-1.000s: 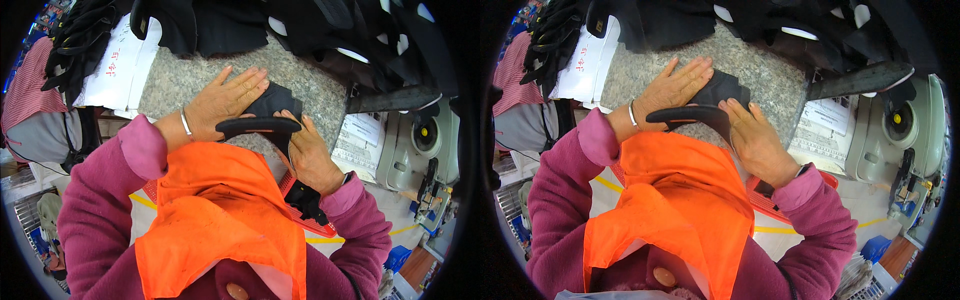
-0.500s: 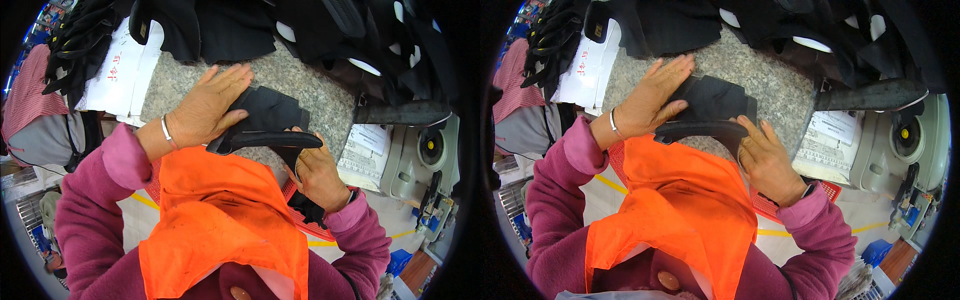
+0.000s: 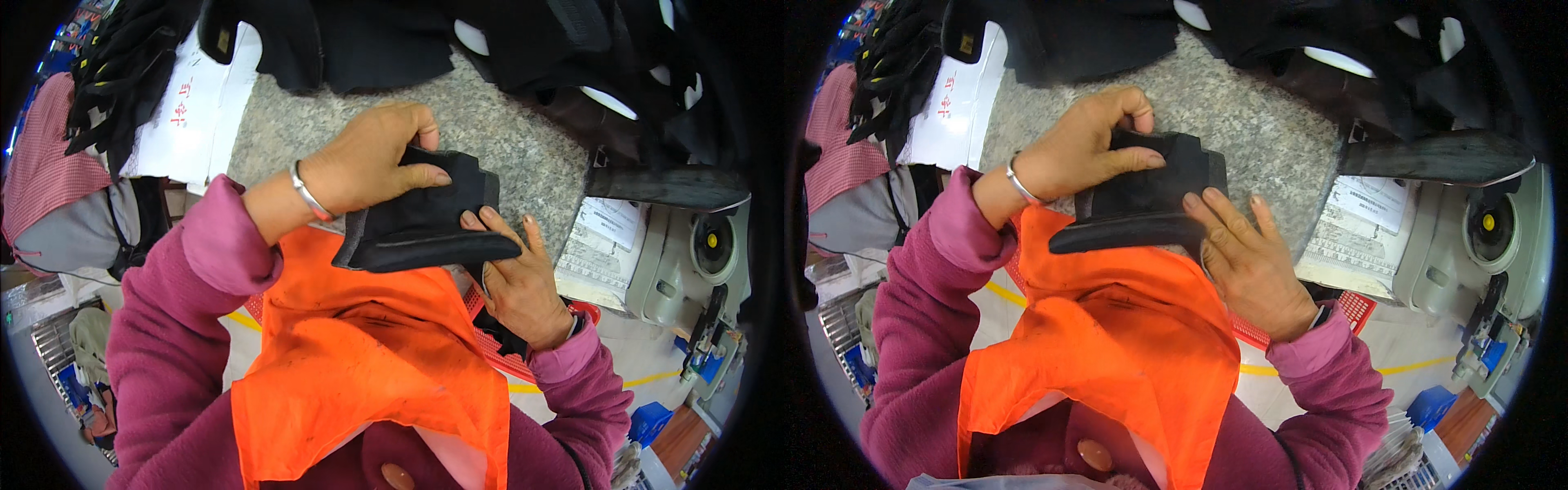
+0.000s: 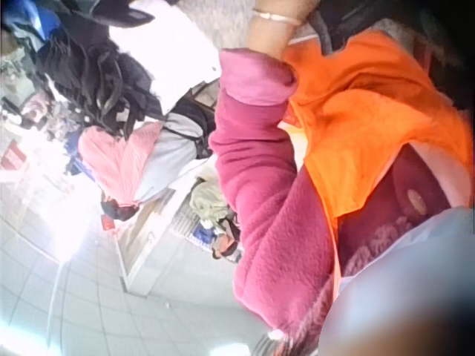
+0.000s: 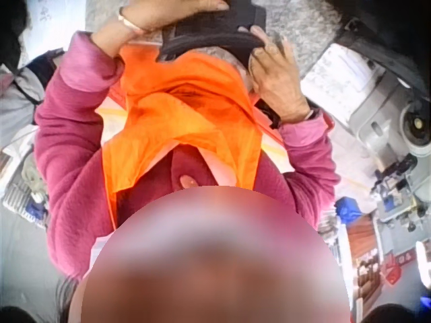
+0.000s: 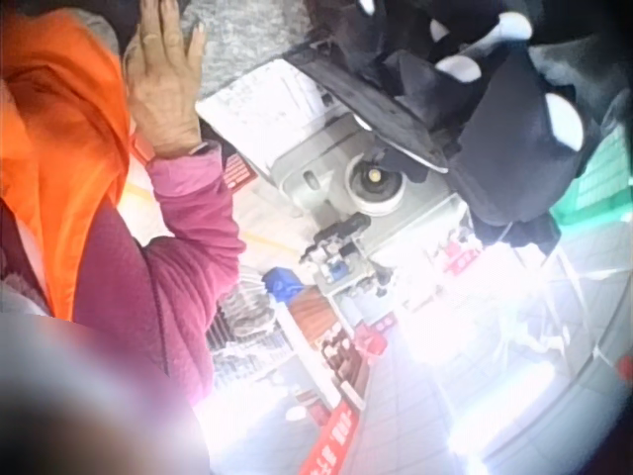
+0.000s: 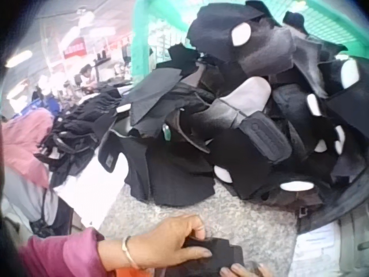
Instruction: The person picks up black shoe components from a table and a red basket, then folds and aligns the parts by hand. They repeatedly inspect seams and edges, place finished pieces back on the table, and continue handling additional components.
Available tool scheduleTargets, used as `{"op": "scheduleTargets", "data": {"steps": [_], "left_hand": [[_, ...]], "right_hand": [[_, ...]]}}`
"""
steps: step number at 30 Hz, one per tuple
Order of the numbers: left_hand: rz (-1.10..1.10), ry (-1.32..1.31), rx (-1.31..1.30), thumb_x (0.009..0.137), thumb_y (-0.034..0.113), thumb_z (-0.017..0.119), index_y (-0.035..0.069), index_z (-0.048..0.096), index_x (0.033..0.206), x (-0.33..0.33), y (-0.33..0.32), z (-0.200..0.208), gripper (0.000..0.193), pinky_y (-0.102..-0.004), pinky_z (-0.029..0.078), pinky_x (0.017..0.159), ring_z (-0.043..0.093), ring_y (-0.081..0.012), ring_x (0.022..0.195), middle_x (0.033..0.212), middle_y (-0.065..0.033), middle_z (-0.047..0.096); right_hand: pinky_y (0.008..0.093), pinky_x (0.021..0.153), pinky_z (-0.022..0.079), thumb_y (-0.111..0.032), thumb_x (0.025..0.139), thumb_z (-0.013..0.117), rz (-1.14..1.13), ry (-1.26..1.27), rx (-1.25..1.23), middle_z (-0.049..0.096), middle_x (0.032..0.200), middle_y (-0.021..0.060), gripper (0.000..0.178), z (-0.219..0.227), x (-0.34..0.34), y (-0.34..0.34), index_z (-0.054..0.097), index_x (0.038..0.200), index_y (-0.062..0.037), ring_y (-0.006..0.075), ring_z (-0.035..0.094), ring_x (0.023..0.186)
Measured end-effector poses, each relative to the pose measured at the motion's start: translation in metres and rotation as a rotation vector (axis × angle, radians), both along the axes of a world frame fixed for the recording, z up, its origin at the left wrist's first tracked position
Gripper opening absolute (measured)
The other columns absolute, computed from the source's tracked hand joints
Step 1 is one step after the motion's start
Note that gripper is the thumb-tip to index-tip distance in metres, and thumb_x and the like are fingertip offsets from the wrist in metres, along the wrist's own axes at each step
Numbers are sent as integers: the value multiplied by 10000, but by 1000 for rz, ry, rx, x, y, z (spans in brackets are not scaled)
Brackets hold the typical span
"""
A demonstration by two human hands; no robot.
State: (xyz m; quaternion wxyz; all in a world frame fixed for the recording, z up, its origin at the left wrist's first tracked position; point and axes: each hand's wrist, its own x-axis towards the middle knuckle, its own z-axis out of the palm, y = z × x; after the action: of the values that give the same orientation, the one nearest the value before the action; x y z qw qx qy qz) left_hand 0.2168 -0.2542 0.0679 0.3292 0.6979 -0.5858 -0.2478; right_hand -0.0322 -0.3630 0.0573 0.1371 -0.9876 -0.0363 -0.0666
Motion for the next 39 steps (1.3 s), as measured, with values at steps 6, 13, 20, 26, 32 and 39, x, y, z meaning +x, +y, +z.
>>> {"op": "scheduleTargets", "data": {"steps": [6,13,20,26,32,39], "left_hand": [[157,437,313,871,61,709,-14,613,968,5,70,16,156,-189,451,698,543,-40,773,828,25,608],[526,380,250,871,142,703,-21,654,876,-19,195,-31,170,-269,459,619,552,-74,678,701,-48,634],[655,589,56,914,128,666,-6,648,933,-47,271,-58,136,-217,474,761,562,-55,813,860,19,638],[672,619,19,910,112,664,-6,648,1019,-54,300,-52,162,-212,472,807,575,-57,887,934,19,642],[618,468,-21,767,162,809,-4,652,1072,-54,314,-54,381,-249,482,835,609,-110,913,941,-34,665],[662,465,-89,750,161,817,-3,654,992,-56,315,-60,335,-259,483,818,615,-130,883,919,-47,664]], "right_hand": [[463,1092,304,-60,842,556,104,-92,49,531,1394,76,441,-2,8,46,586,1282,-51,257,458,1332],[452,1062,372,-103,873,523,439,-12,245,499,1408,103,438,-46,44,118,545,1301,-13,297,433,1336],[409,1001,456,104,772,494,405,119,719,616,1233,166,481,-37,57,122,609,1221,-25,360,559,1198],[261,878,473,-88,908,658,21,372,1225,624,1041,49,312,-57,90,180,563,1194,-5,119,591,998],[220,831,467,-62,841,743,-41,407,1222,602,973,7,328,-59,107,202,591,1130,-30,87,574,908],[209,804,444,-26,839,731,-16,232,1079,580,949,-1,195,-62,118,211,636,1009,-18,79,547,869]]}}
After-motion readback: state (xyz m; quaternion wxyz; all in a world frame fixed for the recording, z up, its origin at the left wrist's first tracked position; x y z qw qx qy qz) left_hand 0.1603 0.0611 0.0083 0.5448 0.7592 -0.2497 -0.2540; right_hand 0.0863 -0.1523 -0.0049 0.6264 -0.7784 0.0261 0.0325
